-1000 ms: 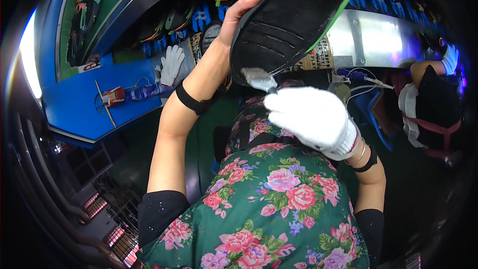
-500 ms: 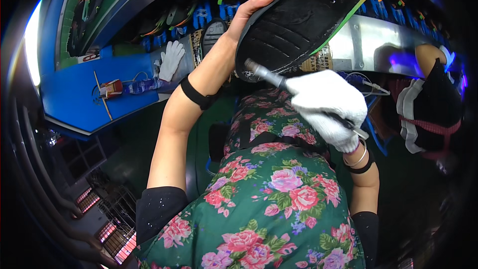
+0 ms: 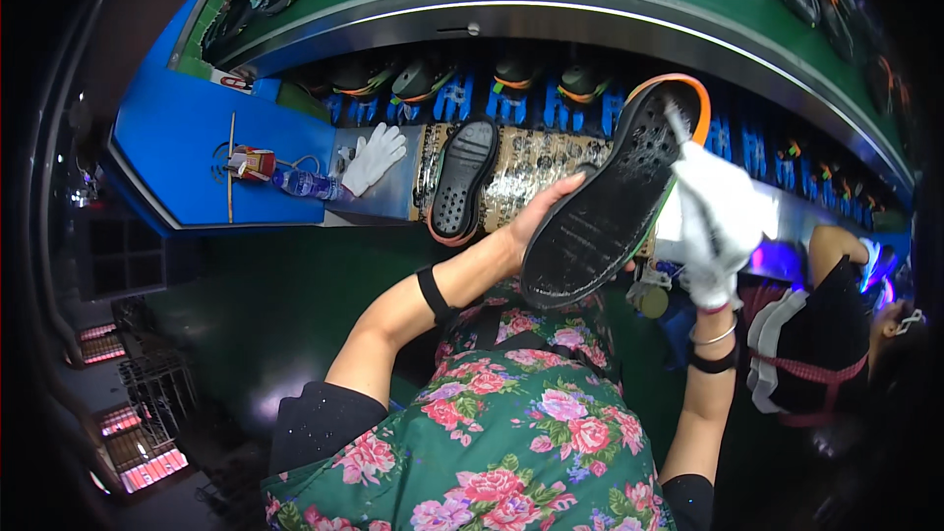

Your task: Applying a liquid adhesive or cleaner to the underside of shoe soles using a pressurized brush applicator.

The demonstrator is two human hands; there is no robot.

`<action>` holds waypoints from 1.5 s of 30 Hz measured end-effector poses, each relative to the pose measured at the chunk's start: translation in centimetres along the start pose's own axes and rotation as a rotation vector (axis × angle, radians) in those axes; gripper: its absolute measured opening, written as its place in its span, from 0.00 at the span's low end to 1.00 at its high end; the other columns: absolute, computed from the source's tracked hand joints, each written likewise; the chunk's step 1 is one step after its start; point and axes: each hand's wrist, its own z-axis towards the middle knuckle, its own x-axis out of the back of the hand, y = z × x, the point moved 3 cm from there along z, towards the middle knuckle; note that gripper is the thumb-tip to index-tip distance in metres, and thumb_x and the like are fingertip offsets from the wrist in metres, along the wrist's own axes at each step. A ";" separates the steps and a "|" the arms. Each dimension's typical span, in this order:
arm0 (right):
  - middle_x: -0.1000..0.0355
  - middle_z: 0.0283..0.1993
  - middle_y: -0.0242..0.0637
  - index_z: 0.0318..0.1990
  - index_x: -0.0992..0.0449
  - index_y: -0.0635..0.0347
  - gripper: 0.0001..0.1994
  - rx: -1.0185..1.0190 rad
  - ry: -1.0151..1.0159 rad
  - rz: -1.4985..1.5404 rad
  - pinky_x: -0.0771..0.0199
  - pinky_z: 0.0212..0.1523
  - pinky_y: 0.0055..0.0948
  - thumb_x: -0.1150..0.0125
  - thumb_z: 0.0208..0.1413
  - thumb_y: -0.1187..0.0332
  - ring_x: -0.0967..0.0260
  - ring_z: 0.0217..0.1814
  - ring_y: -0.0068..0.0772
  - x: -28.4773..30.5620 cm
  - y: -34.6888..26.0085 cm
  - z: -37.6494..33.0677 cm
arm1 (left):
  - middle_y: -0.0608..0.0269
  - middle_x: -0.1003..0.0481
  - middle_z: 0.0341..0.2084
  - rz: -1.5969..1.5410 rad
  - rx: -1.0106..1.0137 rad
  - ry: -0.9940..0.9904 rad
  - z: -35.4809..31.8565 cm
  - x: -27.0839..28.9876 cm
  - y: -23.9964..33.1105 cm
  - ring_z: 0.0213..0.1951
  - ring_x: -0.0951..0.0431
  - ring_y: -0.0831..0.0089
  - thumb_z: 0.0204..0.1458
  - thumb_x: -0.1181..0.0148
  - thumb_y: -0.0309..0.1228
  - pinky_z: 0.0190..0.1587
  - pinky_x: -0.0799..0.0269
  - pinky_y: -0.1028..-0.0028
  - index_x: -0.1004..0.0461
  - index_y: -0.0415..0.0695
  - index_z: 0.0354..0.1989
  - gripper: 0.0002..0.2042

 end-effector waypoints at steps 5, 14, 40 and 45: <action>0.16 0.35 0.32 0.36 0.13 0.58 0.09 -0.383 -0.146 0.363 0.20 0.47 0.29 0.22 0.45 0.77 0.19 0.42 0.28 -1.3 -1.7 -3.2 | 0.28 0.33 0.63 -0.081 -0.189 -0.075 -3.9 -0.5 3.3 0.62 0.31 0.26 0.57 0.53 0.69 0.64 0.32 0.39 0.43 0.35 0.73 0.49; 0.20 0.48 0.51 0.45 0.19 0.69 0.12 -0.910 0.342 1.097 0.19 0.45 0.29 0.35 0.53 0.85 0.20 0.43 0.36 -4.4 2.2 -6.6 | 0.25 0.49 0.68 0.148 -0.514 -0.595 -10.3 -6.1 27.3 0.65 0.38 0.22 0.53 0.46 0.72 0.58 0.23 0.40 0.57 0.37 0.76 0.56; 0.16 0.44 0.40 0.47 0.15 0.69 0.12 -1.070 0.325 1.096 0.20 0.47 0.26 0.33 0.55 0.81 0.20 0.42 0.28 -5.8 2.7 -14.6 | 0.49 0.27 0.53 0.630 -1.438 0.823 1.0 -8.2 28.2 0.55 0.24 0.54 0.62 0.41 0.40 0.64 0.29 0.55 0.31 0.36 0.59 0.23; 0.17 0.47 0.45 0.46 0.16 0.70 0.11 -1.113 0.508 0.940 0.19 0.42 0.26 0.35 0.55 0.80 0.20 0.42 0.29 -1.8 3.4 -18.8 | 0.46 0.30 0.60 1.128 -0.768 0.512 21.8 -17.3 18.2 0.60 0.29 0.53 0.53 0.32 0.36 0.39 0.16 0.52 0.31 0.40 0.64 0.30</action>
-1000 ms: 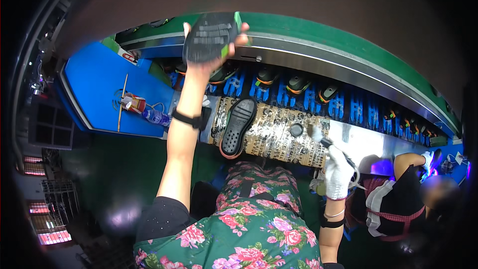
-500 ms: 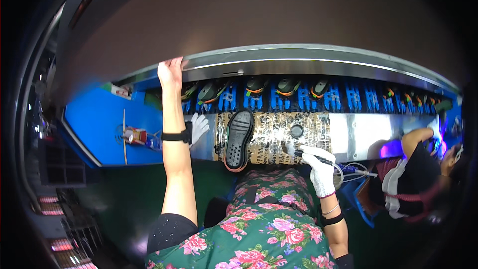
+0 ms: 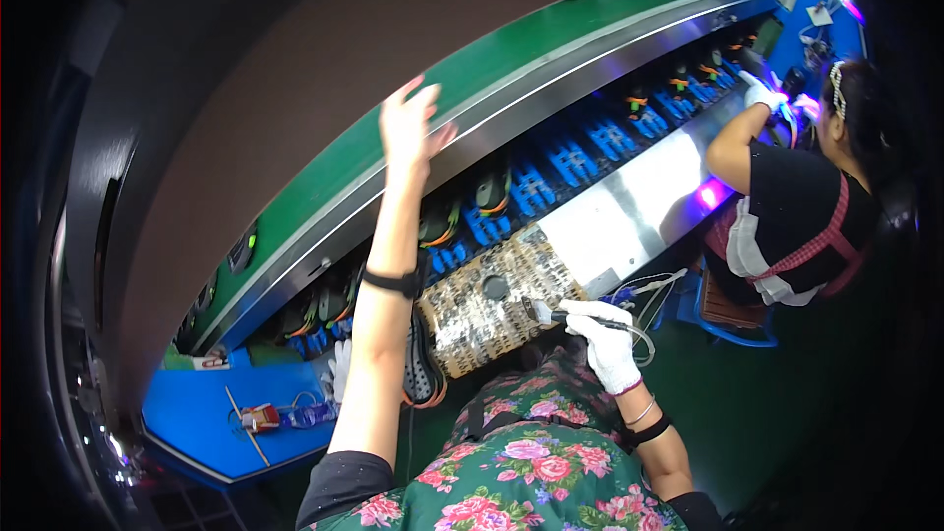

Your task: Applying a liquid adhesive or cleaner to the underside of shoe soles using a pressurized brush applicator.

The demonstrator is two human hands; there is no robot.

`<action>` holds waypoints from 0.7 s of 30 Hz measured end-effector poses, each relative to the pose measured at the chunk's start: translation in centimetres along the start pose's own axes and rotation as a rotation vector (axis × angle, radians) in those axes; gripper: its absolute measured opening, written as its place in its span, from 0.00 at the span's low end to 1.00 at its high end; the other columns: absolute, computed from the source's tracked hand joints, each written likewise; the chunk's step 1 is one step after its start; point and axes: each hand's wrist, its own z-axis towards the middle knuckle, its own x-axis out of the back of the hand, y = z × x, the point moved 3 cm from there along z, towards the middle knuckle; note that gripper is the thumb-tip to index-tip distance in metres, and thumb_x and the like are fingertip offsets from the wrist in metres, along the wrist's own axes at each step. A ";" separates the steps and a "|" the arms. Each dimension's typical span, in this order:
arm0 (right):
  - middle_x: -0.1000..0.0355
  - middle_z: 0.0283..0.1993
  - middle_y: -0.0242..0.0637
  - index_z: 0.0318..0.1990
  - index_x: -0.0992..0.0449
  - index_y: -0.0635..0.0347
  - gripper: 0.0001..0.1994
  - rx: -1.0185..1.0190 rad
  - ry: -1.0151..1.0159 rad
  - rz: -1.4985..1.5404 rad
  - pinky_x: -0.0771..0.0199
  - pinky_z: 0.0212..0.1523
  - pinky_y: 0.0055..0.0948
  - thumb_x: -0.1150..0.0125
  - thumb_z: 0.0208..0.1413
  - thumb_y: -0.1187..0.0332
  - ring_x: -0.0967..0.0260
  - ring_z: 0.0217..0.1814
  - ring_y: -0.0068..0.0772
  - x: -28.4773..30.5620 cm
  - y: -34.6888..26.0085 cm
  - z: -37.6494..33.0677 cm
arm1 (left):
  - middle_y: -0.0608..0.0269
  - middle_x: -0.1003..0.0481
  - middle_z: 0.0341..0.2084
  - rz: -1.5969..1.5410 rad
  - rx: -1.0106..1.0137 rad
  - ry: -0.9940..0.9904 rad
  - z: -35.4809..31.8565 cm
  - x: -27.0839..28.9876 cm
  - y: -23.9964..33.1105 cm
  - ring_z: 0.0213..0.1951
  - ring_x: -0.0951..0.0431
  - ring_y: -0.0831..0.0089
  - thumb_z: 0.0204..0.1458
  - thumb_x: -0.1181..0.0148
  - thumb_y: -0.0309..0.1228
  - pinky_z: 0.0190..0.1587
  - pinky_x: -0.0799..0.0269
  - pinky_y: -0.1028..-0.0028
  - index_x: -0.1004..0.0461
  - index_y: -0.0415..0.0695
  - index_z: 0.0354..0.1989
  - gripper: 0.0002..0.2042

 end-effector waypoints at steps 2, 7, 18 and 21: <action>0.17 0.47 0.45 0.46 0.16 0.69 0.12 0.004 0.014 0.069 0.19 0.42 0.26 0.34 0.55 0.80 0.20 0.42 0.29 0.4 -0.3 -0.1 | 0.43 0.40 0.69 0.393 -0.388 -0.159 6.7 -4.6 -2.8 0.61 0.29 0.52 0.52 0.31 0.37 0.54 0.23 0.57 0.42 0.41 0.73 0.40; 0.17 0.45 0.46 0.44 0.16 0.70 0.10 0.051 0.089 0.161 0.18 0.43 0.28 0.35 0.55 0.80 0.19 0.40 0.31 3.5 -0.2 -0.8 | 0.39 0.50 0.75 1.029 -0.395 -0.286 11.6 -15.2 -3.0 0.76 0.48 0.49 0.55 0.36 0.32 0.77 0.50 0.64 0.55 0.37 0.77 0.44; 0.17 0.49 0.43 0.51 0.17 0.71 0.14 0.045 -0.039 0.179 0.21 0.54 0.27 0.34 0.56 0.83 0.20 0.49 0.31 2.3 -0.6 2.4 | 0.64 0.32 0.46 0.294 -0.303 -0.356 3.3 1.2 -2.6 0.34 0.21 0.74 0.55 0.36 0.22 0.33 0.23 0.73 0.30 0.44 0.43 0.11; 0.17 0.48 0.43 0.52 0.18 0.71 0.15 0.072 -0.089 0.216 0.21 0.53 0.26 0.34 0.56 0.82 0.20 0.46 0.29 0.5 -0.8 3.4 | 0.61 0.34 0.54 -0.034 -0.332 -0.248 -3.6 10.2 -1.7 0.59 0.33 0.69 0.54 0.41 0.24 0.59 0.30 0.66 0.31 0.48 0.45 0.12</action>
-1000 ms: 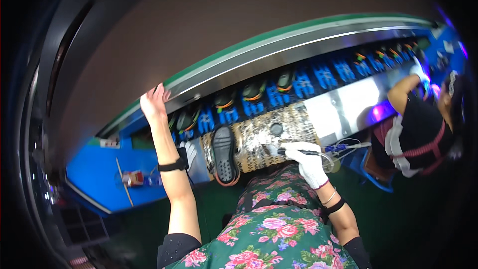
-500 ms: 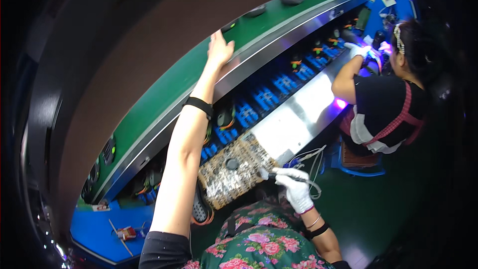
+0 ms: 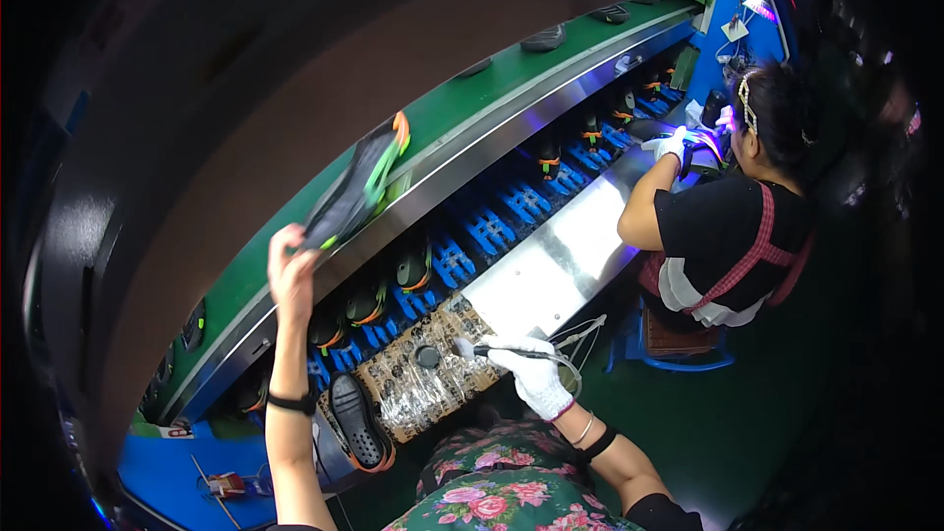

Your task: Applying a liquid adhesive or cleaner to the underside of shoe soles using a pressurized brush applicator.

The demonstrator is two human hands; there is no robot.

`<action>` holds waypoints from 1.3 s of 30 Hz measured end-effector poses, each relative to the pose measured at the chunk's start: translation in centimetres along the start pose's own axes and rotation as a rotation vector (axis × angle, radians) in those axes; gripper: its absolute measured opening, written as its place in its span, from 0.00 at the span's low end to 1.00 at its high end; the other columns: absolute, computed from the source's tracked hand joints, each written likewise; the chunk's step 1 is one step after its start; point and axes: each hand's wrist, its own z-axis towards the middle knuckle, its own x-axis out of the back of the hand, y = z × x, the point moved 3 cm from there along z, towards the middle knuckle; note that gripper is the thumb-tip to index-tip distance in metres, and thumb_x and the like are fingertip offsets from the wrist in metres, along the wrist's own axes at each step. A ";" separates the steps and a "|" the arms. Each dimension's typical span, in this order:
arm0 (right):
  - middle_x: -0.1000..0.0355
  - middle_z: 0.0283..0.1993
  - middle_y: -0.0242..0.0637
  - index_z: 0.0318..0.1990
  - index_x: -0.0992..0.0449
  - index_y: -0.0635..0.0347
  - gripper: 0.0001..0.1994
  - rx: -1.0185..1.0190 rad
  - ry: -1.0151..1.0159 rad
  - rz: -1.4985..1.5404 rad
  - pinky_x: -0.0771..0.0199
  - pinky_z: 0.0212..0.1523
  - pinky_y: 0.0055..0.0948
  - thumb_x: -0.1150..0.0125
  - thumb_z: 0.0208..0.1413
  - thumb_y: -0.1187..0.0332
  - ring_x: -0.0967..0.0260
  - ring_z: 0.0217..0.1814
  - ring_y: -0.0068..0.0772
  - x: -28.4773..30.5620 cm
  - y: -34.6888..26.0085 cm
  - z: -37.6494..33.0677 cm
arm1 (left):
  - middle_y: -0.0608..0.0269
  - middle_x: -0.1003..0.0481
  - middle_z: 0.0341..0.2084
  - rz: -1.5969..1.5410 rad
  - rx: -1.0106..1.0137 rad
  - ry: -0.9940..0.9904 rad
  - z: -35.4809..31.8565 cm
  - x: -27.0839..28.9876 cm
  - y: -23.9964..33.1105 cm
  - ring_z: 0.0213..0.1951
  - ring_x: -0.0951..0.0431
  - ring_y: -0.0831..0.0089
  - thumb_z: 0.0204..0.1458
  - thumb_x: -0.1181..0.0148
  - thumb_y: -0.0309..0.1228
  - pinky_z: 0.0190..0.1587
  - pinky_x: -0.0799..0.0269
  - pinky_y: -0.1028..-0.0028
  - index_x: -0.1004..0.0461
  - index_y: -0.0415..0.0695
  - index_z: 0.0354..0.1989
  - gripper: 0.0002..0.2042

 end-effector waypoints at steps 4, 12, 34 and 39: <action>0.17 0.49 0.44 0.50 0.18 0.71 0.13 -0.034 -0.066 0.054 0.20 0.50 0.27 0.38 0.59 0.82 0.21 0.47 0.30 -1.8 -0.9 1.3 | 0.53 0.35 0.57 -0.005 -0.268 0.339 -10.2 7.4 5.4 0.61 0.31 0.63 0.60 0.46 0.34 0.63 0.30 0.59 0.37 0.45 0.48 0.12; 0.20 0.43 0.46 0.43 0.20 0.70 0.09 -0.081 -0.115 0.276 0.15 0.48 0.33 0.38 0.55 0.84 0.20 0.48 0.38 -7.9 -5.3 1.1 | 0.58 0.23 0.51 -0.032 -0.027 0.834 -19.3 15.5 6.0 0.53 0.21 0.65 0.67 0.52 0.37 0.58 0.24 0.64 0.28 0.43 0.59 0.18; 0.17 0.40 0.32 0.55 0.19 0.64 0.17 -0.181 -0.388 -0.347 0.27 0.25 0.17 0.30 0.59 0.73 0.27 0.25 0.15 -17.2 -0.8 -2.2 | 0.49 0.22 0.49 -1.199 0.828 0.040 -32.4 -4.1 -5.1 0.50 0.18 0.56 0.47 0.80 0.85 0.57 0.22 0.56 0.32 0.41 0.64 0.60; 0.16 0.44 0.40 0.48 0.15 0.63 0.15 0.131 -0.432 -0.647 0.18 0.43 0.30 0.28 0.52 0.76 0.19 0.42 0.31 -19.0 -2.4 -1.5 | 0.54 0.22 0.50 -1.303 0.678 0.020 -27.9 -4.5 -1.4 0.48 0.20 0.55 0.50 0.71 0.83 0.53 0.23 0.51 0.31 0.47 0.63 0.53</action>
